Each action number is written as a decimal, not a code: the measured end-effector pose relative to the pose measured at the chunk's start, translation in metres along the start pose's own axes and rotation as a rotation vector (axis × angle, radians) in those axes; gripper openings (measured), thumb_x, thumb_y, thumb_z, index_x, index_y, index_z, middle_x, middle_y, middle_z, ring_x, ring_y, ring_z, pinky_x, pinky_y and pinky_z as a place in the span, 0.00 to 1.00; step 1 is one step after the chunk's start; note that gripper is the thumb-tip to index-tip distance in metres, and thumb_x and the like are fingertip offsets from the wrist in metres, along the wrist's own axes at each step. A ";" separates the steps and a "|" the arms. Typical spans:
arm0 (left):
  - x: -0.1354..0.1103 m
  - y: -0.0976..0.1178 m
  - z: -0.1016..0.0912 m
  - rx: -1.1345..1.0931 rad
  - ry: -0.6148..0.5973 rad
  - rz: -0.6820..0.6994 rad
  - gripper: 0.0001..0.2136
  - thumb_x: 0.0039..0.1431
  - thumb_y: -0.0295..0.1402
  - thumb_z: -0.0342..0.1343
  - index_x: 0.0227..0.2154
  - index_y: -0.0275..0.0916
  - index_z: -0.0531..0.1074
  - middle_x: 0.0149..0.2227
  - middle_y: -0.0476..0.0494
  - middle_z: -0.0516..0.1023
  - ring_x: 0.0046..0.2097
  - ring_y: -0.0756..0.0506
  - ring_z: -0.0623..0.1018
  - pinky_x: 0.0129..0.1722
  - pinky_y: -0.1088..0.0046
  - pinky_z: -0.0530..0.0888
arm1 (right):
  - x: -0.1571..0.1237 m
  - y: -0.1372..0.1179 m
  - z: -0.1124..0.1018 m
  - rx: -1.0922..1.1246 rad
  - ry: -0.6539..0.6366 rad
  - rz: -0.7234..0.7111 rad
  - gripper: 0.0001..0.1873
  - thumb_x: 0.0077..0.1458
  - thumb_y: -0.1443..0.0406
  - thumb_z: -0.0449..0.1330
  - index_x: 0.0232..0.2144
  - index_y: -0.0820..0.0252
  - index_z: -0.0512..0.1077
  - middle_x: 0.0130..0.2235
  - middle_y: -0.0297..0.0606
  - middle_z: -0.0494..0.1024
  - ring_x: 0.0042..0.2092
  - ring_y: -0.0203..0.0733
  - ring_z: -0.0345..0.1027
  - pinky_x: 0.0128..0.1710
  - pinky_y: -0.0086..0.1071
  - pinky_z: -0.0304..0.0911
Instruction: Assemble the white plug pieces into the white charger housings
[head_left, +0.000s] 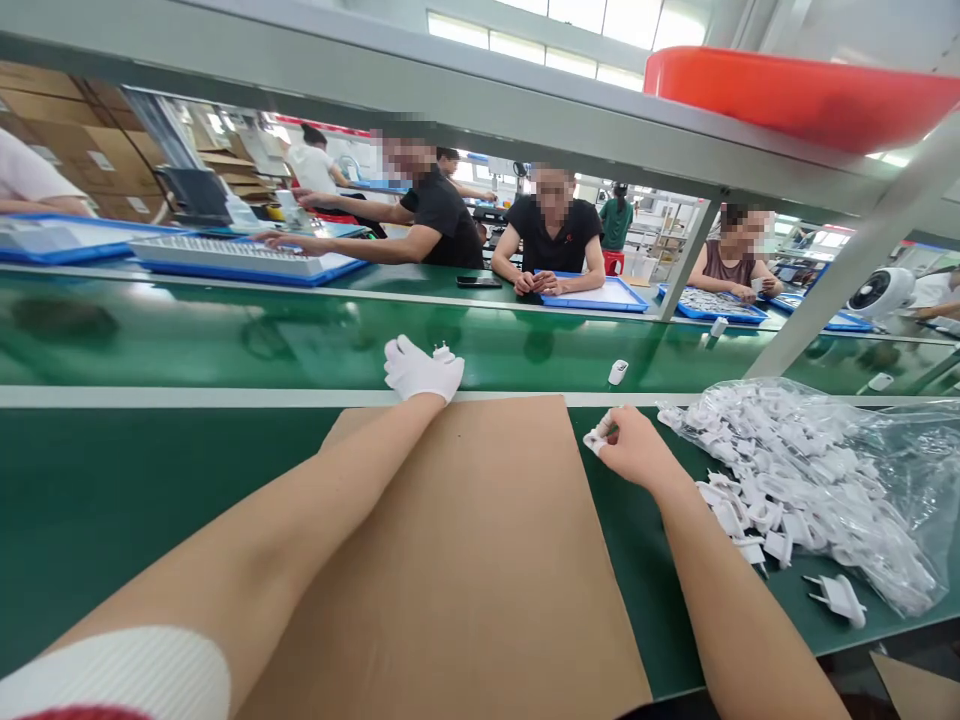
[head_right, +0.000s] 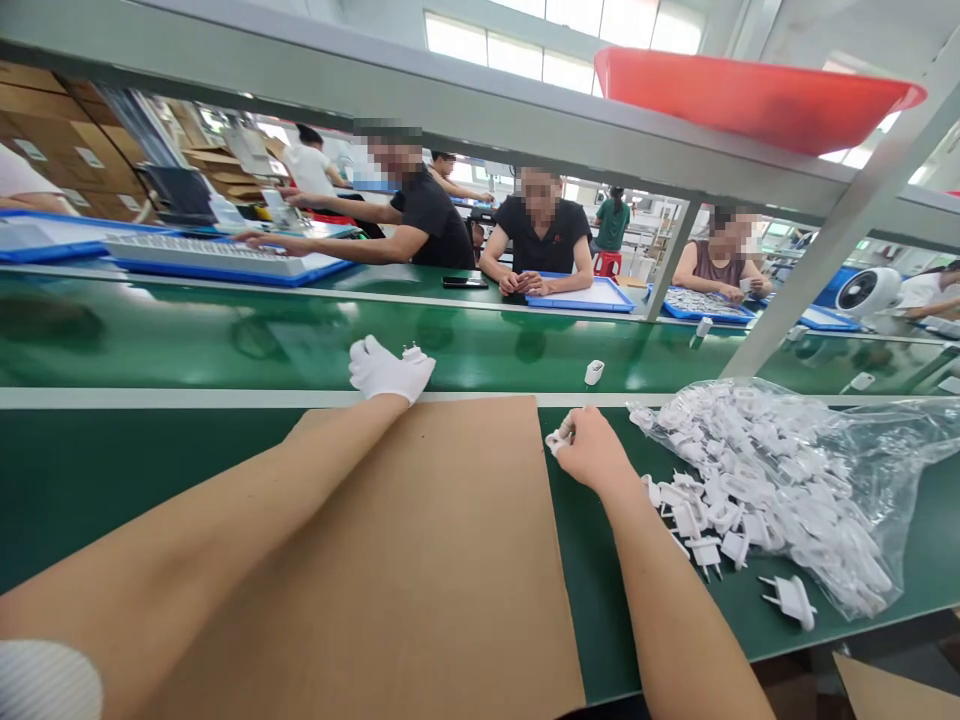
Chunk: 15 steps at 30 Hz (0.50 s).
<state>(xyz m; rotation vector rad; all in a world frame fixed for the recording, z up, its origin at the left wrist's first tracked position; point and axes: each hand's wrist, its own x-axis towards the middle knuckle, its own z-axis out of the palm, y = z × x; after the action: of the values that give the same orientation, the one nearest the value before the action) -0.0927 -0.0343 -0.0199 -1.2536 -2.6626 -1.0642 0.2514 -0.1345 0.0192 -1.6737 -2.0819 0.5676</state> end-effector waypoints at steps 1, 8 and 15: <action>-0.006 0.007 0.001 -0.020 0.092 0.037 0.49 0.52 0.50 0.64 0.71 0.28 0.53 0.72 0.21 0.54 0.66 0.25 0.66 0.63 0.48 0.68 | -0.001 -0.004 0.005 0.037 -0.008 -0.049 0.04 0.54 0.68 0.65 0.30 0.58 0.72 0.42 0.39 0.76 0.37 0.39 0.72 0.38 0.32 0.66; -0.055 0.080 0.028 -0.119 -0.085 0.599 0.26 0.65 0.43 0.57 0.63 0.37 0.70 0.67 0.34 0.68 0.66 0.33 0.67 0.67 0.56 0.64 | -0.004 -0.022 0.038 0.328 -0.187 -0.179 0.11 0.42 0.76 0.72 0.24 0.58 0.76 0.37 0.33 0.78 0.36 0.37 0.72 0.41 0.32 0.67; -0.076 0.126 0.075 -0.073 -0.539 0.760 0.40 0.59 0.46 0.62 0.72 0.40 0.59 0.73 0.36 0.60 0.70 0.29 0.63 0.69 0.53 0.62 | -0.007 -0.028 0.046 0.275 -0.191 -0.166 0.17 0.48 0.74 0.70 0.40 0.53 0.78 0.38 0.32 0.82 0.38 0.40 0.74 0.38 0.31 0.66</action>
<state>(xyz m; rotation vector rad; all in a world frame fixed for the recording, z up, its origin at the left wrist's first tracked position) 0.0655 0.0145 -0.0269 -2.5550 -2.0306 -0.7658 0.2049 -0.1497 -0.0048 -1.3237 -2.1329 0.9419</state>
